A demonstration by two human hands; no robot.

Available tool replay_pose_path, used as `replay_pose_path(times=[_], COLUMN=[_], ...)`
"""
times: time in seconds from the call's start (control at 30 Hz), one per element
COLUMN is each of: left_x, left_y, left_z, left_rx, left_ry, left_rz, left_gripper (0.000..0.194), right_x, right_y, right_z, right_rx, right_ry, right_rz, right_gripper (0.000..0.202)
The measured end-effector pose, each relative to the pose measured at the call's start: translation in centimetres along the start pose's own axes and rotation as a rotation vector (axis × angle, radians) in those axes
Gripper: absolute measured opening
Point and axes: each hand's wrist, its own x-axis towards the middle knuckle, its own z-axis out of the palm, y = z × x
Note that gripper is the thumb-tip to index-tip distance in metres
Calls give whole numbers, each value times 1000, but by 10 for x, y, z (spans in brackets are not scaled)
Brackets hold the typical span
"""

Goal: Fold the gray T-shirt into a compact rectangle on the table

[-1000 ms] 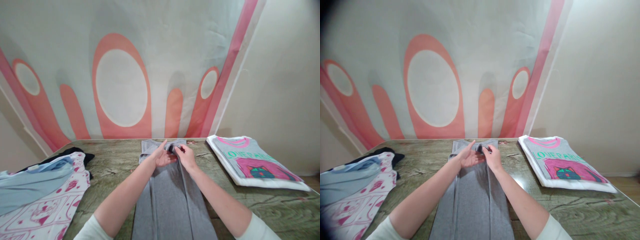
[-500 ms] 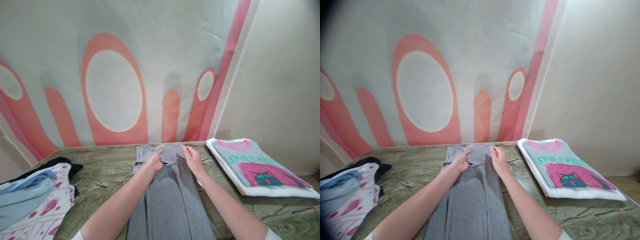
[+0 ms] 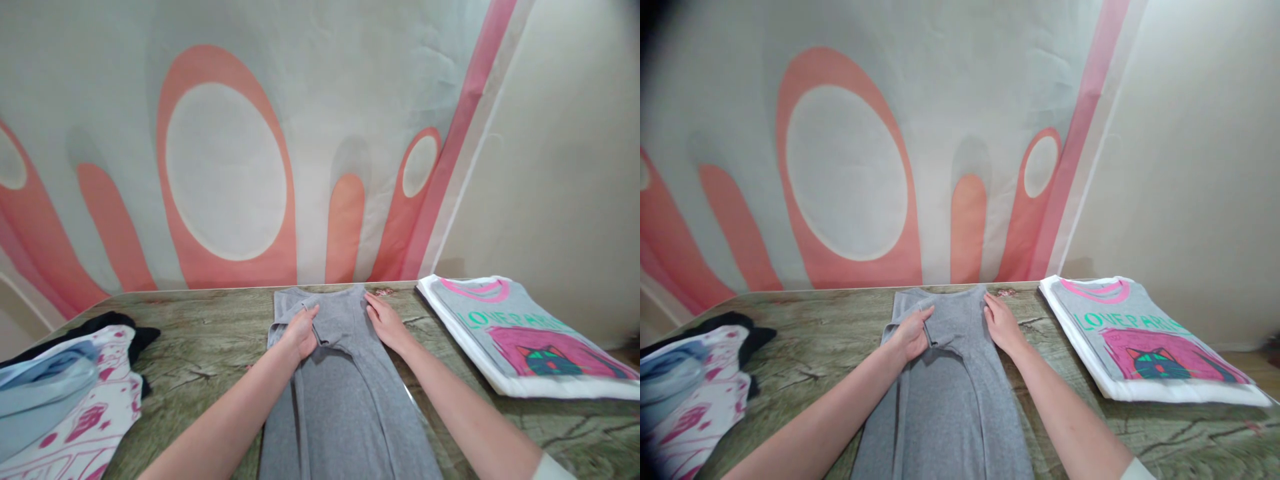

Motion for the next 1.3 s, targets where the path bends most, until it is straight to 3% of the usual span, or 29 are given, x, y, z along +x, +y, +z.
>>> replay_pose_path(times=[0.1, 0.2, 0.27, 0.3, 0.4, 0.43, 0.5, 0.6, 0.73, 0.97, 1.2, 1.3], left_x=[2, -3, -13, -21, -46, -53, -65, -73, -75, -73, -69, -67], left_y=[-1, 1, 0, -3, -20, -28, -41, -50, -42, -36, -40, -39], left_z=[-4, -2, 5, 11, 30, 35, 43, 46, 45, 45, 40, 38], left_rx=[294, 812, 1170, 1325, 1658, 1711, 1775, 1818, 1812, 1844, 1767, 1743], left_ry=[61, 142, 72, -21, -461, -600, -675, -645, -600, -620, -661, -592], left_rz=[247, 639, 825, 866, 781, 759, 752, 744, 743, 687, 686, 722], left_gripper=[43, 65, 67, 62, 38, 38, 41, 39, 27, 17, 14, 23], right_x=[8, 28, 47, 56, 79, 85, 91, 95, 101, 119, 121, 109], right_y=[10, 27, 39, 44, 54, 55, 56, 54, 52, 49, 40, 33], right_z=[2, 1, 0, -1, 0, 0, 0, -3, -9, -12, -6, -9], right_rx=[31, 65, 77, 87, 141, 161, 196, 229, 215, 16, -145, -181], right_ry=[-2, 48, 52, 36, -66, -111, -198, -289, -361, -425, -341, -258], right_rz=[36, 163, 204, 204, 184, 171, 145, 118, 91, 91, 70, 61], right_gripper=[38, 35, 34, 34, 33, 31, 28, 24, 20, 11, 14, 23])
